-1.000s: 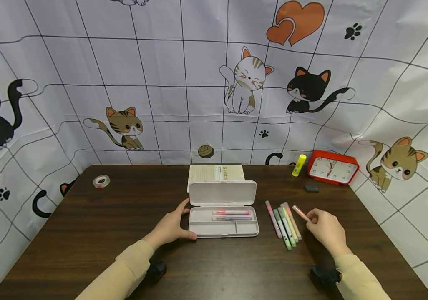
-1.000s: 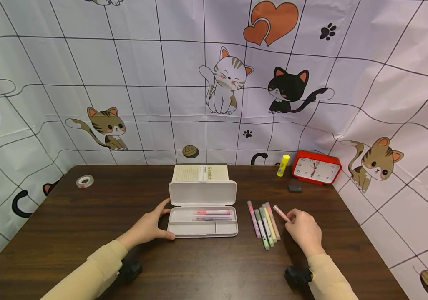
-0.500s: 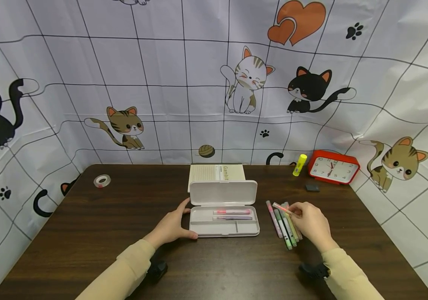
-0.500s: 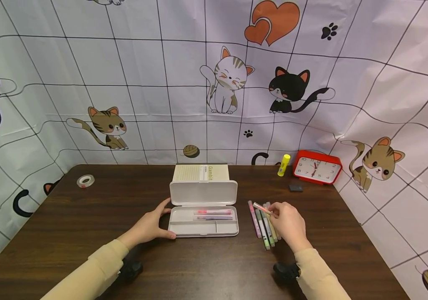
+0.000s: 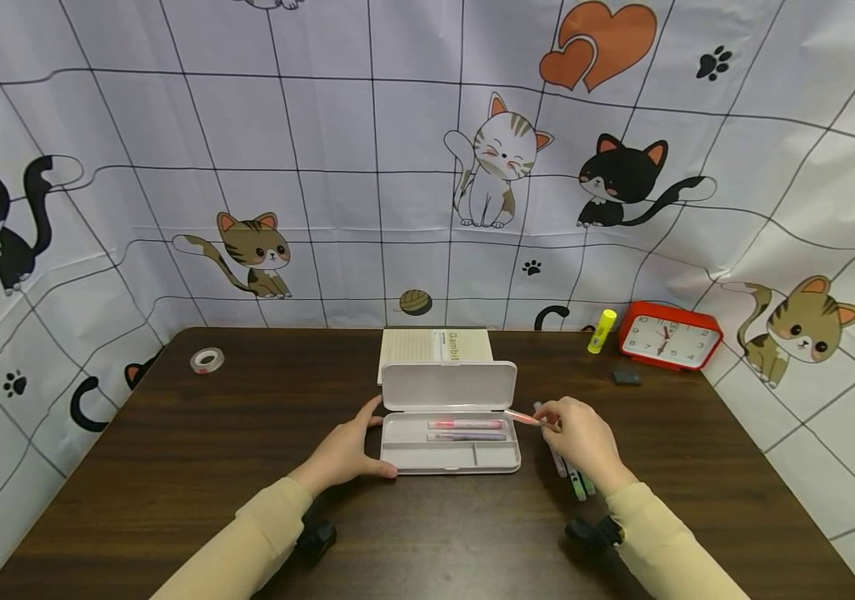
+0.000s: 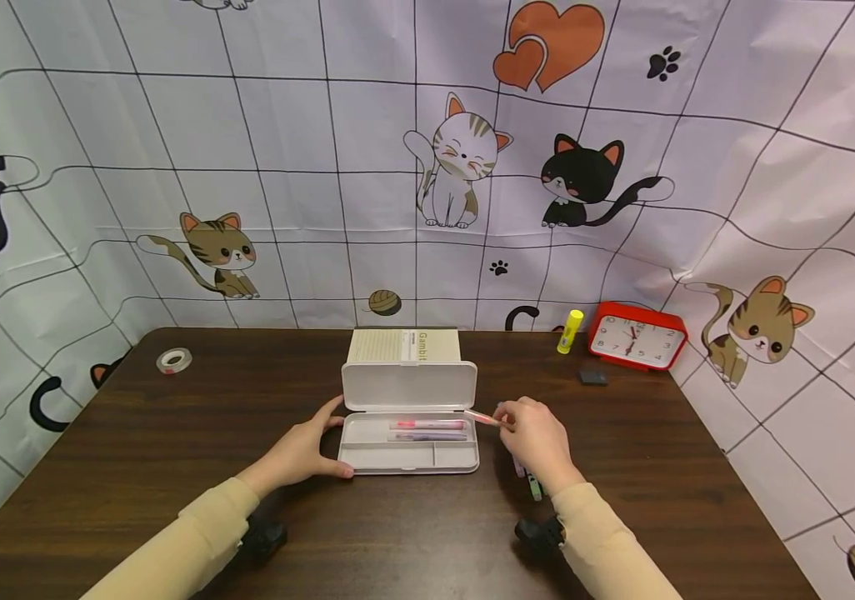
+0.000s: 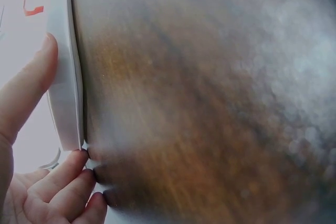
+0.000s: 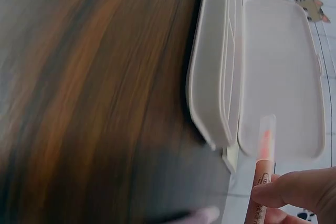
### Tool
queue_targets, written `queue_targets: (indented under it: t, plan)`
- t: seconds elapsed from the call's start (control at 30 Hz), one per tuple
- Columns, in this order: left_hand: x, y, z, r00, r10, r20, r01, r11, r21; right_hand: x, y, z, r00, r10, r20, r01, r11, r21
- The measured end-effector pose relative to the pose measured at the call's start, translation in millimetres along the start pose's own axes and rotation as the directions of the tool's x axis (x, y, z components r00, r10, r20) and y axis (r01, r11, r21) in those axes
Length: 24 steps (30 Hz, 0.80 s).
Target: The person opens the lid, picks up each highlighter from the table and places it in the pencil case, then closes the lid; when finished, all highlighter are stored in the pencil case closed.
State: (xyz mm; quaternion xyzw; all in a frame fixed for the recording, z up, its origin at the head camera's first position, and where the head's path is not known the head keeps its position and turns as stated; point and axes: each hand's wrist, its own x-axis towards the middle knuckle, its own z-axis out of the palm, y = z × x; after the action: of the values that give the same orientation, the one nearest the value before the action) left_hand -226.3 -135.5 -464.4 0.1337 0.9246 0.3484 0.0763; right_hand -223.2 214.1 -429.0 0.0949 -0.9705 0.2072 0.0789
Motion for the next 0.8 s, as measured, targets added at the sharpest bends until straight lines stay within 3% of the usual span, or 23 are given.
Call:
queue_targets:
  t: [0.37,0.8]
  plan:
    - [-0.5,3.0,0.1,1.000,0.004,-0.002,-0.004,1.000,0.004,9,-24,25,0.994,-0.112,-0.005,0.112,0.994,0.010]
    - [-1.6,-0.2,-0.6,1.000,0.002,-0.005,-0.002,1.000,-0.003,18,-47,39,0.992,-0.127,-0.009,0.127,0.992,0.029]
